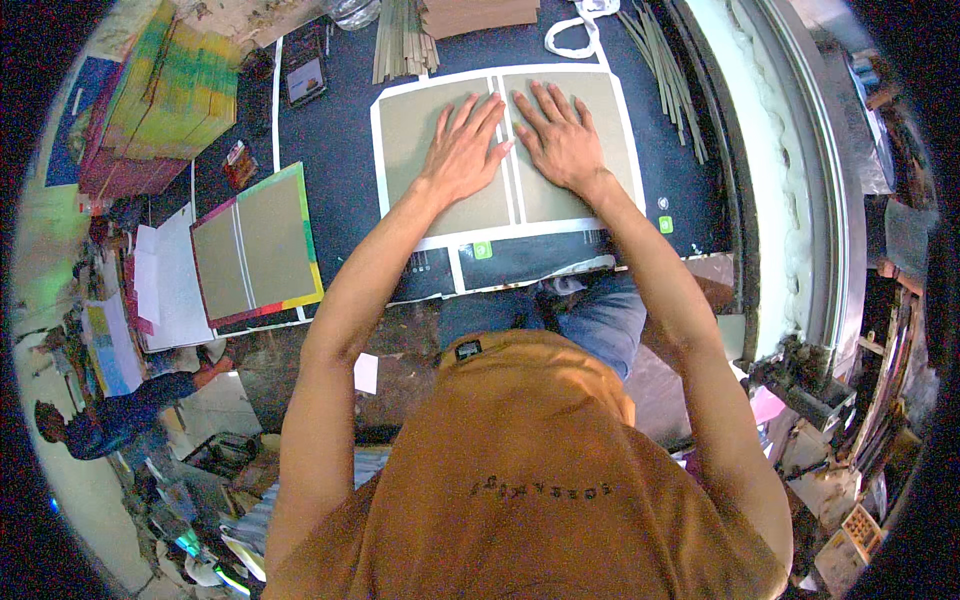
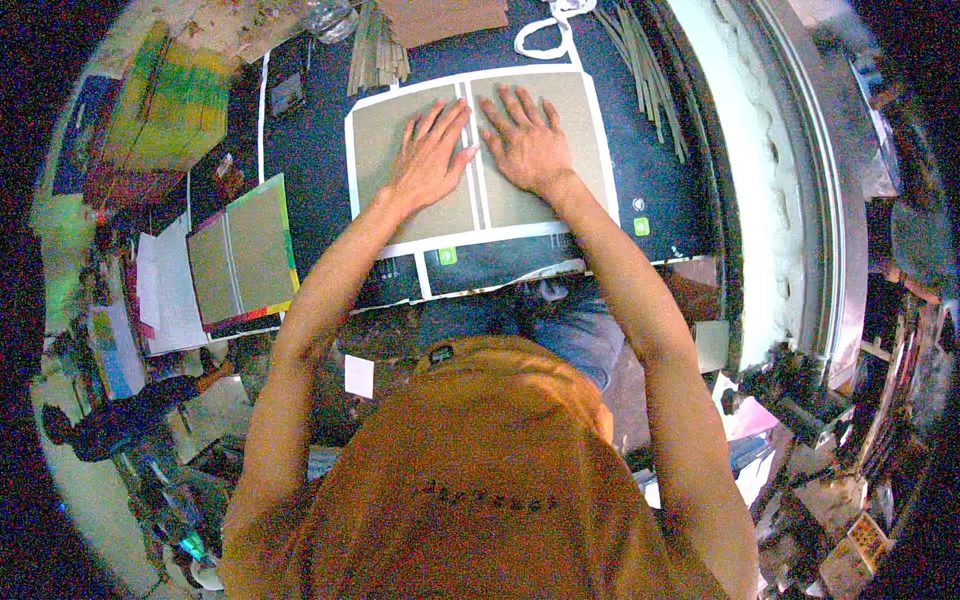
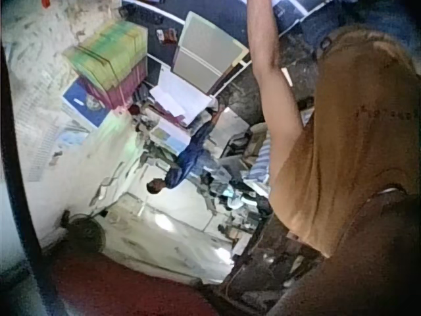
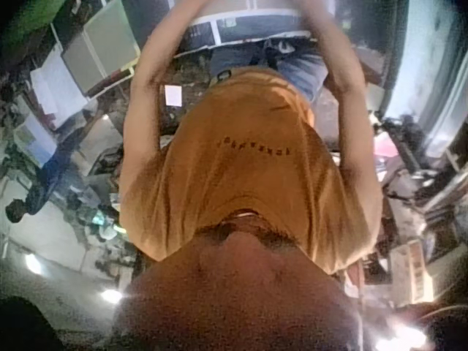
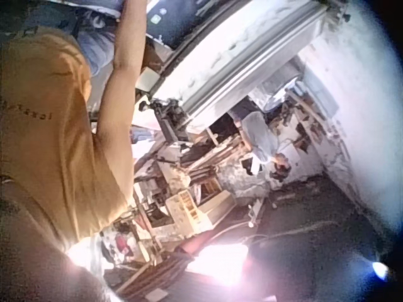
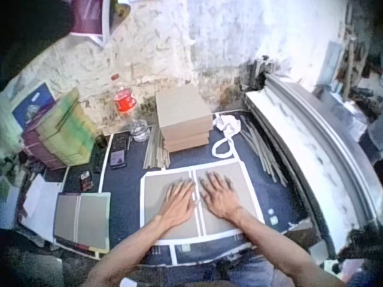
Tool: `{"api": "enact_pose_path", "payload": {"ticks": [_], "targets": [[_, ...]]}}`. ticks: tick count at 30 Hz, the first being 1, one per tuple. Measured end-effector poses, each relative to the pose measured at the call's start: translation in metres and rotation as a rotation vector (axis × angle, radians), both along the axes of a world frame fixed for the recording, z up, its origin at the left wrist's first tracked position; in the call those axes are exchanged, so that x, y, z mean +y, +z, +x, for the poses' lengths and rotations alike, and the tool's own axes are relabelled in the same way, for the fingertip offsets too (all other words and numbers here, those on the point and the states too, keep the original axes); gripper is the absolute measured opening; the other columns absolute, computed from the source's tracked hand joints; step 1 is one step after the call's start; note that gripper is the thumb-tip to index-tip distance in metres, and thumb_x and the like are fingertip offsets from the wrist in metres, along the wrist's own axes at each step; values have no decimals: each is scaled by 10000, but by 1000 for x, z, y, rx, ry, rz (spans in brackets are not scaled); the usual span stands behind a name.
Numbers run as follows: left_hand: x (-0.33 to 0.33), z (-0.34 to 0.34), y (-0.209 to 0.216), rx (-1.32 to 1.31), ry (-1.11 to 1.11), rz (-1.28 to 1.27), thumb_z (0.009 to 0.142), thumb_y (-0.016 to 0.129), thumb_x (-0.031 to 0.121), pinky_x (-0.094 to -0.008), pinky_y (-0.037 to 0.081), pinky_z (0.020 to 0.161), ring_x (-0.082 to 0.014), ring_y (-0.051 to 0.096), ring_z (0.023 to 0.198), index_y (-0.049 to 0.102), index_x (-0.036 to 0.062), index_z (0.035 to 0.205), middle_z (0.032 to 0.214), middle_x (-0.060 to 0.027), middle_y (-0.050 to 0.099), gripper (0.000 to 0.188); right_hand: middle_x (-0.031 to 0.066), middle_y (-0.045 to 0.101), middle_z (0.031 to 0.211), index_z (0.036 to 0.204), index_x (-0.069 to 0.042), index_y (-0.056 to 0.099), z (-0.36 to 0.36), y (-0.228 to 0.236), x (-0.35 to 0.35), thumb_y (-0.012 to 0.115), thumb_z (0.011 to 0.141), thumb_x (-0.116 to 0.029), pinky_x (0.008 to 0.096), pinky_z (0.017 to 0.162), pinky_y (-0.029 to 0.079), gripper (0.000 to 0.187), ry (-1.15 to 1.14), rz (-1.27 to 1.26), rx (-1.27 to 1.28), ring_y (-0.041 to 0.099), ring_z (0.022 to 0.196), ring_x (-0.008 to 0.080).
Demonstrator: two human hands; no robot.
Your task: The person assembles folders by hand and using a machine. The person places cardboard inserts onto a white sheet, folds the edges of the sheet over the cardboard, and then feeds a colorful folder cover through a roller machine to apply adhesive before attaching it to the cardboard base.
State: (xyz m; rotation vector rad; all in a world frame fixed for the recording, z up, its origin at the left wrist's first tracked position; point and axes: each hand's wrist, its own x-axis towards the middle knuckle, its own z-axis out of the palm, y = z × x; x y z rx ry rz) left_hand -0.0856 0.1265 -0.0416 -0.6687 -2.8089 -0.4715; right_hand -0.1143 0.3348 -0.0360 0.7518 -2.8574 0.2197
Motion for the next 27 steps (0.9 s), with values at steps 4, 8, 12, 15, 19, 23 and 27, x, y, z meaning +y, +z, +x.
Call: {"api": "enact_pose_path", "payload": {"ticks": [4, 8, 12, 15, 19, 23, 27], "targets": [[-1, -2, -1, 4, -5, -42, 1026, 516, 404, -604, 228, 1213, -359, 307, 1506, 429, 58, 1529, 1634, -96, 367, 617, 74, 331, 1665, 1583, -263, 392, -3, -5, 2, 389, 1063, -446, 575, 1230, 230, 552, 16, 22, 19, 304, 1534, 299], [1, 0, 1, -24, 11, -43, 1033, 493, 425, -600, 205, 1230, -353, 286, 1520, 423, 53, 1531, 1639, -93, 359, 626, 57, 318, 1672, 1588, -267, 380, -3, -4, 0, 382, 1064, -454, 575, 1235, 214, 557, 6, 29, -3, 293, 1540, 287], [-1, 1, -2, -20, 21, -49, 1035, 485, 431, -603, 210, 1227, -362, 294, 1517, 390, 45, 1549, 1641, -104, 354, 649, 46, 282, 1689, 1598, -273, 360, 1, 4, -3, 369, 1068, -451, 561, 1247, 190, 559, -7, 57, -43, 269, 1552, 274], [-2, 1, 0, -31, 18, -2, 1028, 491, 450, -608, 213, 1225, -379, 296, 1513, 382, 39, 1552, 1652, -124, 326, 675, 48, 274, 1692, 1603, -272, 350, 1, 5, -3, 374, 1067, -442, 560, 1249, 187, 563, -8, 57, -46, 262, 1555, 277], [3, 18, 6, -90, -7, 20, 1014, 487, 502, -610, 174, 1238, -388, 262, 1528, 340, 37, 1576, 1675, -138, 275, 743, 56, 275, 1691, 1606, -270, 343, 1, 4, -1, 389, 1064, -427, 555, 1251, 187, 566, -24, 60, -58, 264, 1553, 278], [-1, 26, 8, -54, -37, -80, 996, 505, 538, -611, 172, 1239, -377, 247, 1534, 332, -2, 1569, 1656, -150, 304, 806, 61, 288, 1685, 1605, -272, 345, 2, 5, -5, 397, 1063, -428, 555, 1248, 195, 566, -10, 58, -34, 273, 1549, 280], [0, 31, 10, -60, 17, 253, 1003, 533, 473, -567, 199, 1242, -397, 276, 1516, 334, -23, 1558, 1629, -219, 315, 770, 76, 331, 1660, 1586, -256, 374, -1, 3, -2, 447, 1040, -459, 565, 1224, 243, 587, 8, 16, -58, 315, 1525, 293]]}}
